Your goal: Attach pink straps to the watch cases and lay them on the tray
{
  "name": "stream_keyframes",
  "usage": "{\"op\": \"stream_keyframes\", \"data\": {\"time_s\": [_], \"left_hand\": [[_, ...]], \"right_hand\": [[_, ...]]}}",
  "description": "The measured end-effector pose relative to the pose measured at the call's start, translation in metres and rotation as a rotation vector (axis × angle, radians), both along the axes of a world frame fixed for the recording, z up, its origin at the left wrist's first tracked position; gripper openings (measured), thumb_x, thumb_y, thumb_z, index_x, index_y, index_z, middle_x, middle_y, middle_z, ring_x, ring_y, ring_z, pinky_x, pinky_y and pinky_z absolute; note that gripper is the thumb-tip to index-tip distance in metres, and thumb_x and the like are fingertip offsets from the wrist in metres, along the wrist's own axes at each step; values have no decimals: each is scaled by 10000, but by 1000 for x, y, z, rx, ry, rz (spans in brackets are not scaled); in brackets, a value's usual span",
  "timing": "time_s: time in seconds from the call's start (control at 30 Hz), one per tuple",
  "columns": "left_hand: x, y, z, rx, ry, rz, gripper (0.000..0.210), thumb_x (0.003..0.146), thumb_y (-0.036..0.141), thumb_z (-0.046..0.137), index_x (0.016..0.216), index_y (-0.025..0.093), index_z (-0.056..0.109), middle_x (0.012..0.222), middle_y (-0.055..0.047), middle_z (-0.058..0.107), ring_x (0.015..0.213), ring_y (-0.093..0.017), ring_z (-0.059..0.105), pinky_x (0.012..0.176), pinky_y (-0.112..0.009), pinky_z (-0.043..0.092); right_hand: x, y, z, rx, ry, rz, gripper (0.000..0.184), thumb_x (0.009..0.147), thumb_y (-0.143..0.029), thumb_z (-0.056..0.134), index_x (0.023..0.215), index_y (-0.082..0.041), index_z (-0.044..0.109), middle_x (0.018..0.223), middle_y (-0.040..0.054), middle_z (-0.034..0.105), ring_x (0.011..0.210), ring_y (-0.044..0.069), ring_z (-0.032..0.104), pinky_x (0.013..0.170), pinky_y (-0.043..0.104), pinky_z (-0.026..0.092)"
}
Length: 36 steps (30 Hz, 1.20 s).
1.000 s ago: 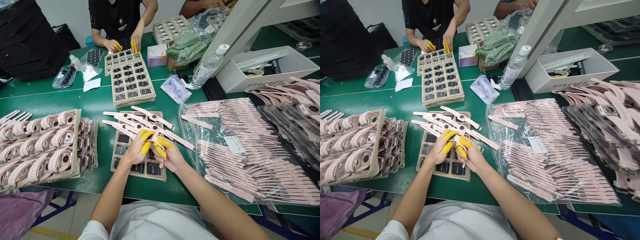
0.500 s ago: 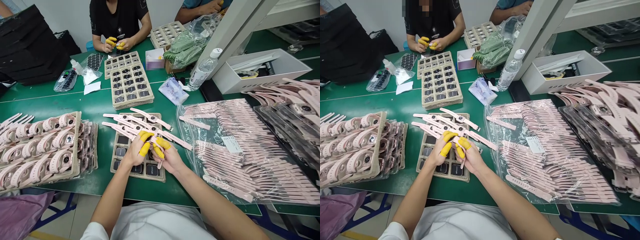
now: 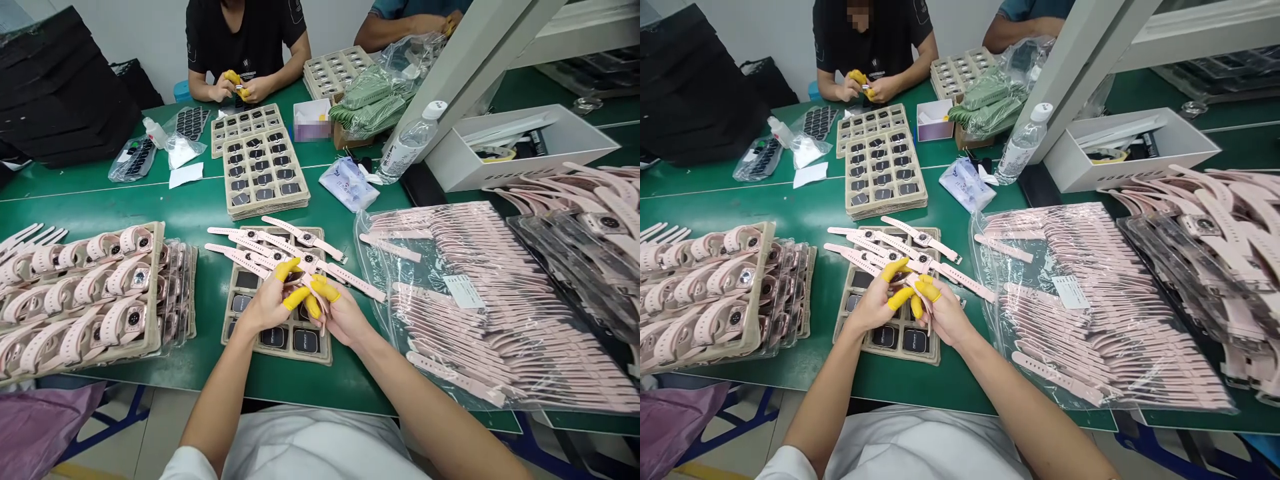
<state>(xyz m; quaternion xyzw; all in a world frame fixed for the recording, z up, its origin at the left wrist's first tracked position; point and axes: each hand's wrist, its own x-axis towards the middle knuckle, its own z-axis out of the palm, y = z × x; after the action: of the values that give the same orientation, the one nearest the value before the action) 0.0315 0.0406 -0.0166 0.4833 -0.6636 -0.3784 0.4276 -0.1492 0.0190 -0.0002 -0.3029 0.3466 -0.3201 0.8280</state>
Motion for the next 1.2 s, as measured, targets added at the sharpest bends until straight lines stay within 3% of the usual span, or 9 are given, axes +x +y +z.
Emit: {"op": "stream_keyframes", "data": {"time_s": [0.2,0.43,0.53,0.6,0.7,0.77,0.87,1.0,1.2], "left_hand": [[-9,-1,2,-4,218,191,252,932,417,754,1001,181,699,1004,-65,705,893,-174,685,809,-317,586],[12,-14,8,-18,729,755,540,750,532,906,945,204,524,950,-34,761,627,-118,692,580,-231,570],[22,-18,11,-10,812,862,591,707,512,932,982,212,504,1005,-42,776,605,-108,692,575,-228,591],[18,-17,8,107,775,765,548,737,494,908,1055,205,569,1046,-64,783,643,-133,717,621,-273,631],[-1,-10,-2,273,567,419,390,874,429,776,1156,179,677,1111,-113,785,827,-208,771,821,-394,667],[-12,-5,-7,203,361,229,319,922,300,676,1215,179,711,1203,-129,766,1045,-243,754,999,-446,618],[-14,0,-8,-9,103,55,504,876,101,543,1344,223,684,1374,-117,694,1253,-244,666,1119,-459,539],[-6,0,-4,-110,7,-37,636,854,24,444,1421,241,631,1368,-113,675,1276,-231,642,1109,-449,539],[-3,-1,-4,-125,-37,-42,484,970,100,455,1394,242,641,1289,-109,706,1239,-230,667,1087,-427,553]], "right_hand": [[0,2,3,-15,25,107,533,826,-694,781,896,-209,572,595,-60,538,430,67,357,396,180,402],[-9,-2,3,11,92,438,470,914,-643,685,908,-176,632,580,-57,505,425,47,272,374,151,287],[-13,-6,3,-55,121,375,439,874,-593,756,859,-182,604,613,-34,565,450,60,367,403,165,347],[-12,-7,2,-107,128,242,447,827,-564,822,856,-189,581,681,-13,624,497,75,455,439,175,395],[-9,-5,3,-146,120,120,462,837,-588,811,884,-191,579,717,0,656,507,82,492,451,187,410],[-6,-2,2,-144,117,119,460,863,-610,773,895,-191,587,677,-11,634,479,84,473,430,195,402],[-5,2,-1,-131,138,159,441,853,-593,777,870,-197,584,614,-31,591,447,90,443,387,196,366],[-4,2,-6,-89,109,199,410,844,-557,783,827,-199,584,565,-44,552,429,89,399,383,202,351],[-2,-2,-5,-57,16,78,372,853,-507,790,796,-195,595,515,-61,487,419,77,340,400,201,314]]}}
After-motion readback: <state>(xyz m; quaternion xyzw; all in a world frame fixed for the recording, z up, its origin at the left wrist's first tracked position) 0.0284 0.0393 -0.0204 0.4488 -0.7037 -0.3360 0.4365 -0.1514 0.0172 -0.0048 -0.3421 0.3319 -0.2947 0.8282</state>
